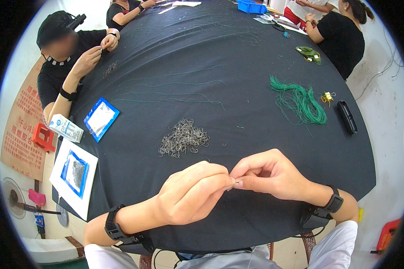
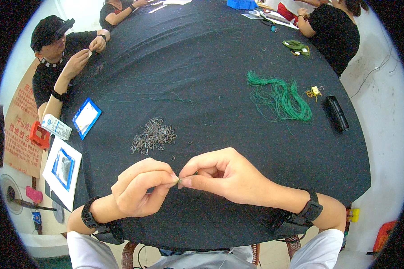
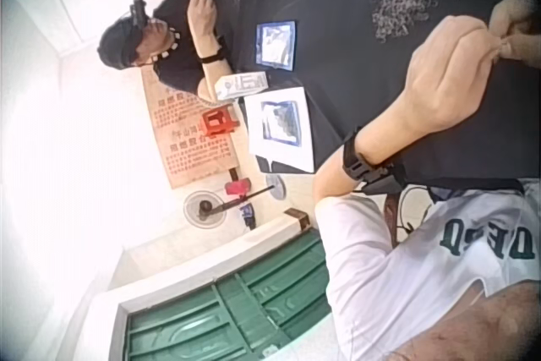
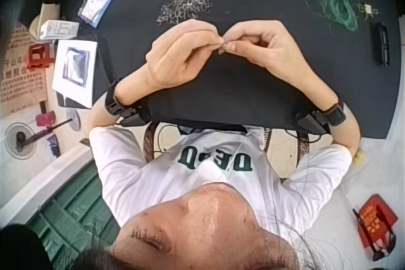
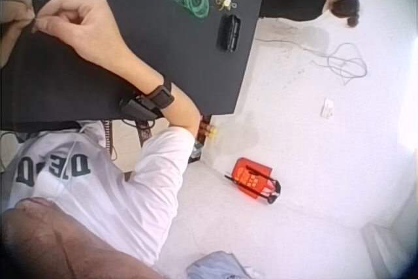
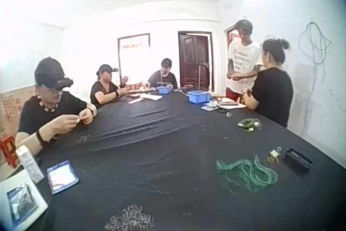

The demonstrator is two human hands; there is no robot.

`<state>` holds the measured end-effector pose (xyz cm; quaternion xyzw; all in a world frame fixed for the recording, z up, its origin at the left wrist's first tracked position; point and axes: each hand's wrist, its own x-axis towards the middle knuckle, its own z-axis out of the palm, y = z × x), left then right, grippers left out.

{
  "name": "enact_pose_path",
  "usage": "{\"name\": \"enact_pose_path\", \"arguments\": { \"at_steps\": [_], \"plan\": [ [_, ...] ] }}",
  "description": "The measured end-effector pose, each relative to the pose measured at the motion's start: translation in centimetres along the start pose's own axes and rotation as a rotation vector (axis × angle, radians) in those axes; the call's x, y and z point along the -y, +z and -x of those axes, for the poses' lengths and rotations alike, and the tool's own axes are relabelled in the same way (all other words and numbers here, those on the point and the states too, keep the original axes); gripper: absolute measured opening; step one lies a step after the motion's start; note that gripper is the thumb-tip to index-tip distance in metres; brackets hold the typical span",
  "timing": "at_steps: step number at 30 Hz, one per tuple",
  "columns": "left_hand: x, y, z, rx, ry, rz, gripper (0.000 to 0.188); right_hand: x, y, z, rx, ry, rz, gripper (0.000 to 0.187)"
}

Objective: The person threads small metal components onto a thin green line while working at a table with others.

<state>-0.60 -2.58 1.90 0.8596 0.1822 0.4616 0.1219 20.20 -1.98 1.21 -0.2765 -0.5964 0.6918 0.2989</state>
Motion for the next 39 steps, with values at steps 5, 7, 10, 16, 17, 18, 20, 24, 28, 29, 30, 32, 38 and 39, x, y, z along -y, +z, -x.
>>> {"name": "enact_pose_path", "arguments": {
  "at_steps": [5,7,10,16,17,18,20,24,28,29,30,32,38,39],
  "plan": [
    [0.1,0.1,0.0,-0.008,-0.029,-0.016,0.024,0.4,0.7,0.6,-0.061,-0.098,0.252,0.011],
    [0.2,0.2,0.1,-0.014,-0.023,-0.042,0.023,0.5,1.3,0.7,-0.144,-0.290,0.523,0.012],
    [0.2,0.4,0.1,-0.018,-0.030,-0.071,0.021,0.4,1.5,0.8,-0.206,-0.535,0.786,0.009],
    [0.2,0.3,-0.1,0.014,-0.032,-0.071,0.020,1.8,1.4,0.9,-0.357,-0.754,1.094,0.016],
    [0.2,0.3,-0.1,0.031,-0.031,-0.052,0.020,1.9,1.3,0.7,-0.417,-0.813,1.129,0.016],
    [0.2,0.2,-0.1,0.032,-0.032,-0.052,0.020,1.9,1.1,0.6,-0.417,-0.813,1.128,0.016],
    [0.0,0.1,-0.1,0.043,0.003,-0.066,0.020,1.4,0.7,0.3,-0.431,-0.805,1.053,0.016],
    [0.1,0.2,-0.1,0.045,0.023,-0.051,0.021,0.7,0.2,0.1,-0.397,-0.671,0.876,0.011],
    [0.3,0.1,0.2,0.036,-0.022,-0.015,0.022,0.4,0.3,-0.1,-0.354,-0.527,0.781,0.007],
    [0.2,0.1,0.2,0.038,-0.047,0.009,0.022,0.5,0.3,0.0,-0.345,-0.459,0.748,0.008],
    [0.2,0.1,0.1,0.039,-0.048,0.009,0.022,0.5,0.3,0.1,-0.336,-0.392,0.714,0.008],
    [0.2,0.2,0.1,0.043,-0.072,0.018,0.023,0.3,0.1,0.0,-0.342,-0.398,0.705,0.007],
    [0.4,0.3,0.0,0.034,-0.090,0.025,0.025,0.1,-0.1,-0.2,-0.343,-0.388,0.696,0.007],
    [0.4,0.4,0.1,0.034,-0.091,0.025,0.025,0.1,-0.1,-0.2,-0.347,-0.383,0.683,0.007]
  ]
}}
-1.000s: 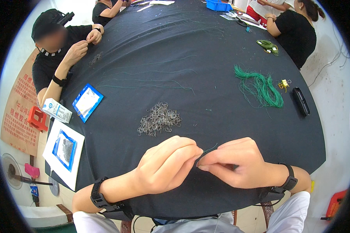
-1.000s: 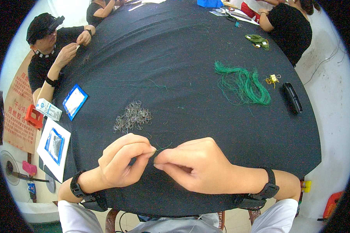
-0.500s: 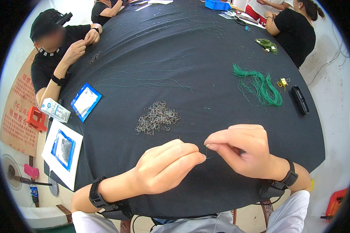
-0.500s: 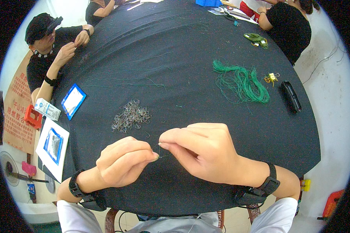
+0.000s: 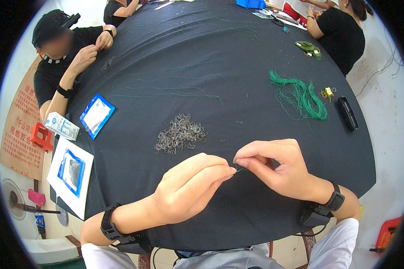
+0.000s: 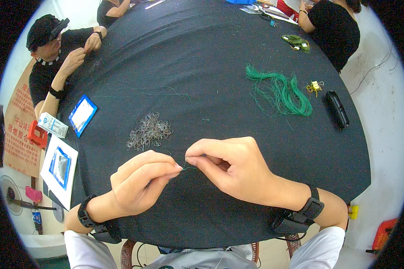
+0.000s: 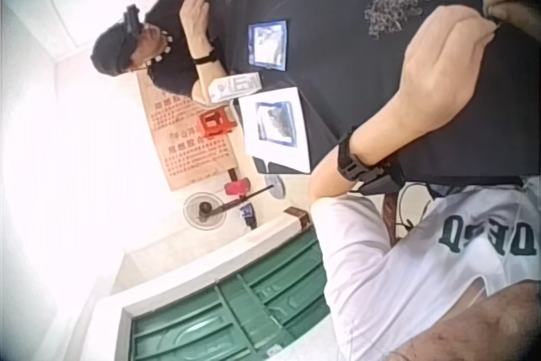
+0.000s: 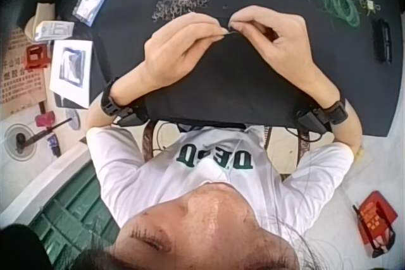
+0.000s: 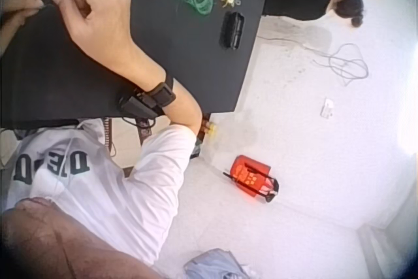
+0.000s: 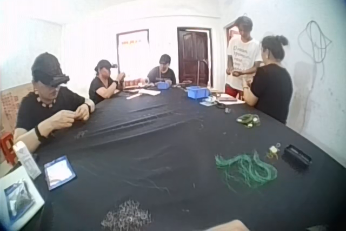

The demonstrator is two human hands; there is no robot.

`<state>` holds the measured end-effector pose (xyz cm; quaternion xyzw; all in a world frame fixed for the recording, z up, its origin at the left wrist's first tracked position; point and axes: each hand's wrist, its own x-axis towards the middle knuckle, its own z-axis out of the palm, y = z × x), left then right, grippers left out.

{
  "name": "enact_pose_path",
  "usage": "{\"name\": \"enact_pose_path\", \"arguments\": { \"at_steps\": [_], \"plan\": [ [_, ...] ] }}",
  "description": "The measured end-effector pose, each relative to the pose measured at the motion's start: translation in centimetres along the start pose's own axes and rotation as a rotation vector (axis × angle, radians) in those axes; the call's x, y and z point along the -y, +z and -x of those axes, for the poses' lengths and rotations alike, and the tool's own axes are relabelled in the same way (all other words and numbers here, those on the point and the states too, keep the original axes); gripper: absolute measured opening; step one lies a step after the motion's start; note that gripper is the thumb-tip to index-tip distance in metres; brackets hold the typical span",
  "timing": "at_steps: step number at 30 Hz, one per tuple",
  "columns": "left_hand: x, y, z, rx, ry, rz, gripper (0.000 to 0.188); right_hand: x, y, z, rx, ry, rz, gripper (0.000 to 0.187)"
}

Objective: The person threads small metal components onto a thin green line while working at a table with others.

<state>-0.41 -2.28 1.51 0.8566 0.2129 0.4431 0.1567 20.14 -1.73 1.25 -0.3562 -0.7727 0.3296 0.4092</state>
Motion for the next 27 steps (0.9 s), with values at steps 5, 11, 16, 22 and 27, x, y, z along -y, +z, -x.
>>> {"name": "enact_pose_path", "arguments": {
  "at_steps": [5,11,16,22,27],
  "plan": [
    [0.0,0.2,0.2,-0.045,-0.039,-0.046,0.021,-0.2,0.0,0.1,0.046,0.078,-0.059,0.006],
    [-0.3,0.1,0.1,-0.083,-0.084,0.014,0.016,0.0,0.3,0.2,0.158,0.188,-0.194,0.005],
    [-0.5,0.0,0.0,-0.088,-0.121,-0.008,0.015,-0.4,1.1,0.7,0.085,0.011,-0.164,0.003],
    [-0.2,0.3,0.1,-0.085,-0.115,-0.049,0.016,0.7,0.6,0.8,0.065,-0.284,0.158,0.013],
    [0.0,0.5,0.3,-0.055,-0.027,-0.069,0.019,1.2,0.1,0.4,-0.111,-0.462,0.339,0.018]
  ]
}}
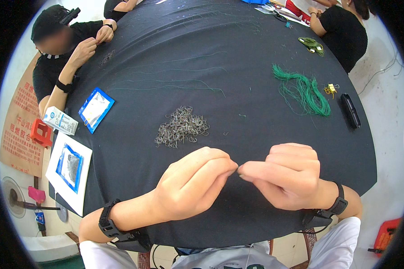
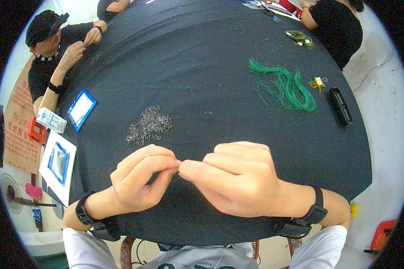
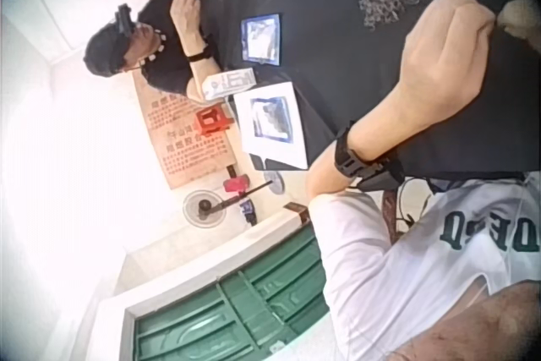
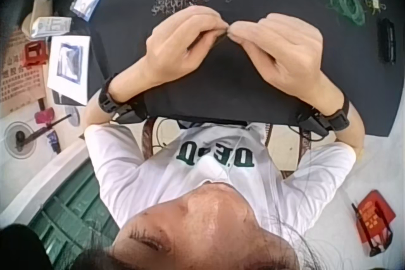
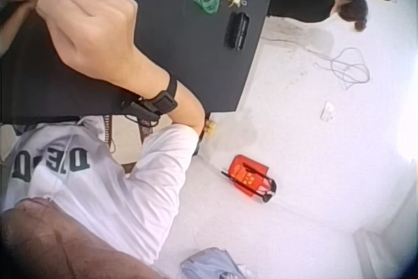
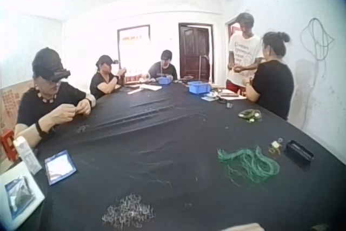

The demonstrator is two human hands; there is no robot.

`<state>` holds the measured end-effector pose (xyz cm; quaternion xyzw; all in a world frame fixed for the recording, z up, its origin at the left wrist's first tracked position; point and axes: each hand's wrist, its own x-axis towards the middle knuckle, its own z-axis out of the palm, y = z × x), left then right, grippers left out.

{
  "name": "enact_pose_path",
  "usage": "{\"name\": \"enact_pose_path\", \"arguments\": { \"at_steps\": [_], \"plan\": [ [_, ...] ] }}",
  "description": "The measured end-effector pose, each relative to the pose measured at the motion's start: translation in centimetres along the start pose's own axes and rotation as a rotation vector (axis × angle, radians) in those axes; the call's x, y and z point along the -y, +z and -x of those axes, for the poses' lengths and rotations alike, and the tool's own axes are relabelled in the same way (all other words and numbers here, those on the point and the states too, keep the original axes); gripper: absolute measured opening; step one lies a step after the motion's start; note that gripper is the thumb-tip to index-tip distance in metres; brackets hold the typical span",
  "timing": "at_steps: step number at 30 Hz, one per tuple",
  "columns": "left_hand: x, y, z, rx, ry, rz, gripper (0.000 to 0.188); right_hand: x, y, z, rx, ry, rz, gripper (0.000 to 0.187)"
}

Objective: The person threads small metal components onto a thin green line while working at a table with others.

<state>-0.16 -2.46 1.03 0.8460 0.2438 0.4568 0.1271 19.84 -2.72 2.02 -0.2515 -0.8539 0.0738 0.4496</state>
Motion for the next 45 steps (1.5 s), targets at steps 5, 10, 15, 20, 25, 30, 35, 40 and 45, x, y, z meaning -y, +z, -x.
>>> {"name": "enact_pose_path", "arguments": {
  "at_steps": [5,10,15,20,25,30,35,40,45],
  "plan": [
    [0.0,-0.1,0.0,0.060,0.044,0.051,0.020,-0.7,0.1,0.0,-0.036,0.038,0.009,0.018],
    [-0.4,-0.3,-0.1,0.057,0.027,0.064,0.019,-1.3,0.3,0.4,0.056,0.213,-0.129,0.012],
    [-0.2,-0.4,0.0,0.025,0.003,0.072,0.020,-0.8,0.8,0.5,0.128,0.456,-0.381,0.010],
    [-0.4,-0.3,-0.2,-0.032,-0.043,0.047,0.017,-0.6,0.8,0.7,0.218,0.438,-0.427,0.009],
    [-0.1,-0.1,0.1,-0.025,-0.021,-0.004,0.017,0.3,0.7,0.6,0.125,0.122,-0.162,0.015],
    [-0.2,-0.2,0.1,0.028,0.028,-0.030,0.021,0.4,-0.1,-0.1,-0.019,-0.020,0.045,0.019],
    [-0.4,-0.4,-0.3,0.069,0.056,0.000,0.021,-0.8,-0.1,0.0,-0.038,0.065,-0.028,0.013],
    [-0.3,-0.6,0.0,0.049,0.014,0.067,0.022,-0.8,0.1,0.2,0.085,0.352,-0.231,0.006],
    [-0.3,-0.5,0.0,0.014,-0.038,0.085,0.019,-1.1,1.0,0.6,0.301,0.814,-0.943,0.012]
  ]
}}
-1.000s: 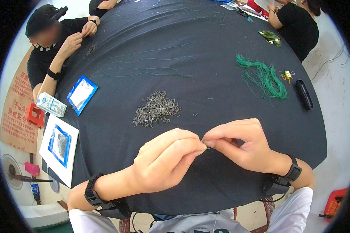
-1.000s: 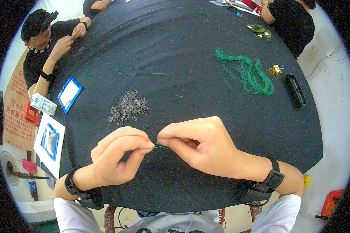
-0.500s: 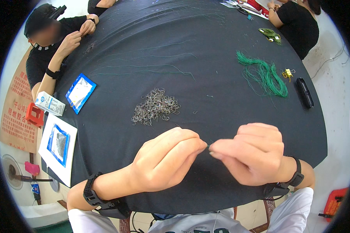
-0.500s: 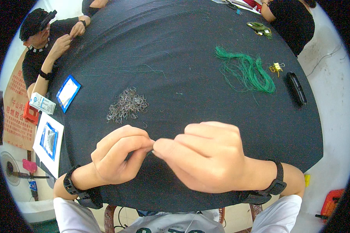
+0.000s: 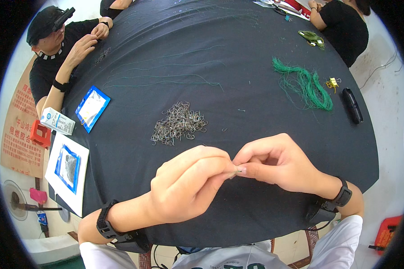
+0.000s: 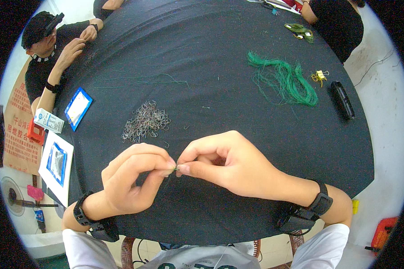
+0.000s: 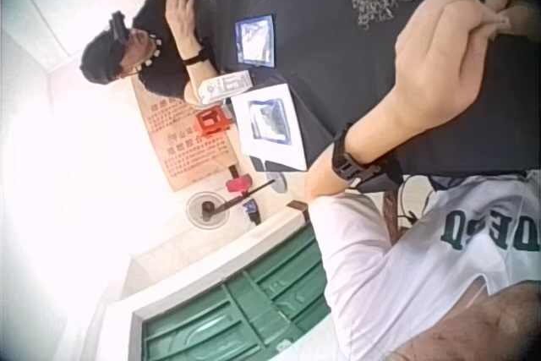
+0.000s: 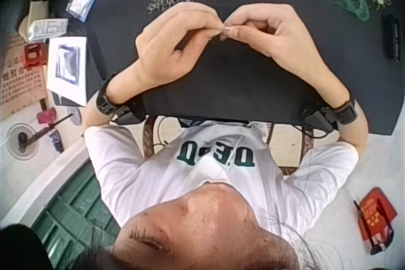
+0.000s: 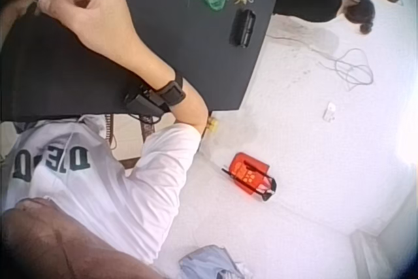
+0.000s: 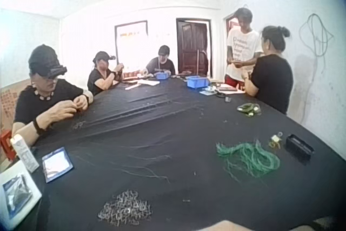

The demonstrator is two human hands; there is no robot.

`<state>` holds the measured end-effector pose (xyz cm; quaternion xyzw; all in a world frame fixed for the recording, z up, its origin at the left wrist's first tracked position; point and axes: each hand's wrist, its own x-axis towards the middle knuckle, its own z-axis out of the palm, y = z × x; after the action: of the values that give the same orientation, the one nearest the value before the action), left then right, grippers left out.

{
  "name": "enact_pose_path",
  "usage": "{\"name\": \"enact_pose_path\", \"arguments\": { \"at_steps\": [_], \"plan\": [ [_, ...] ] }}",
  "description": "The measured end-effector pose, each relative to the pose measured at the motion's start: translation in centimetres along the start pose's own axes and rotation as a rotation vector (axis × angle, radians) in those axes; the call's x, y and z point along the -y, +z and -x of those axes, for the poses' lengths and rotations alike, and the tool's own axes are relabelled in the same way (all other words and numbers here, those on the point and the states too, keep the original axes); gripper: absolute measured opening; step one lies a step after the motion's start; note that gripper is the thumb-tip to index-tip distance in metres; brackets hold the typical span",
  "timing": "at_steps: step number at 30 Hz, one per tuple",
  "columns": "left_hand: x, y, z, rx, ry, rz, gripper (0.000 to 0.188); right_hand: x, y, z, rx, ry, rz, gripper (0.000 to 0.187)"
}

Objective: The person threads small metal components onto a thin green line while working at a table with others.

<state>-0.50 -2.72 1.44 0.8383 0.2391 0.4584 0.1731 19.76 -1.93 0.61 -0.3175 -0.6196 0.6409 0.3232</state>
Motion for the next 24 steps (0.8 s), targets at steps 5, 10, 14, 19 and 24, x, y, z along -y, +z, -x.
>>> {"name": "enact_pose_path", "arguments": {
  "at_steps": [5,10,14,19,24],
  "plan": [
    [-0.6,0.1,0.0,0.067,-0.465,0.536,0.008,0.2,-0.8,-0.3,0.129,0.225,-0.182,0.014],
    [-0.2,0.1,0.2,0.102,-0.537,0.577,0.007,0.7,-0.7,-0.4,0.012,0.238,-0.086,0.013],
    [0.1,0.0,0.3,0.083,-0.320,0.258,0.006,0.7,-0.9,0.0,-0.297,-0.054,0.246,0.017],
    [0.2,0.4,0.2,0.026,-0.213,0.099,0.011,0.6,0.3,0.4,-0.184,-0.065,0.018,0.009],
    [0.1,0.5,0.2,-0.004,-0.220,0.058,0.015,0.2,0.7,0.5,-0.141,-0.050,-0.054,0.010]
  ]
}}
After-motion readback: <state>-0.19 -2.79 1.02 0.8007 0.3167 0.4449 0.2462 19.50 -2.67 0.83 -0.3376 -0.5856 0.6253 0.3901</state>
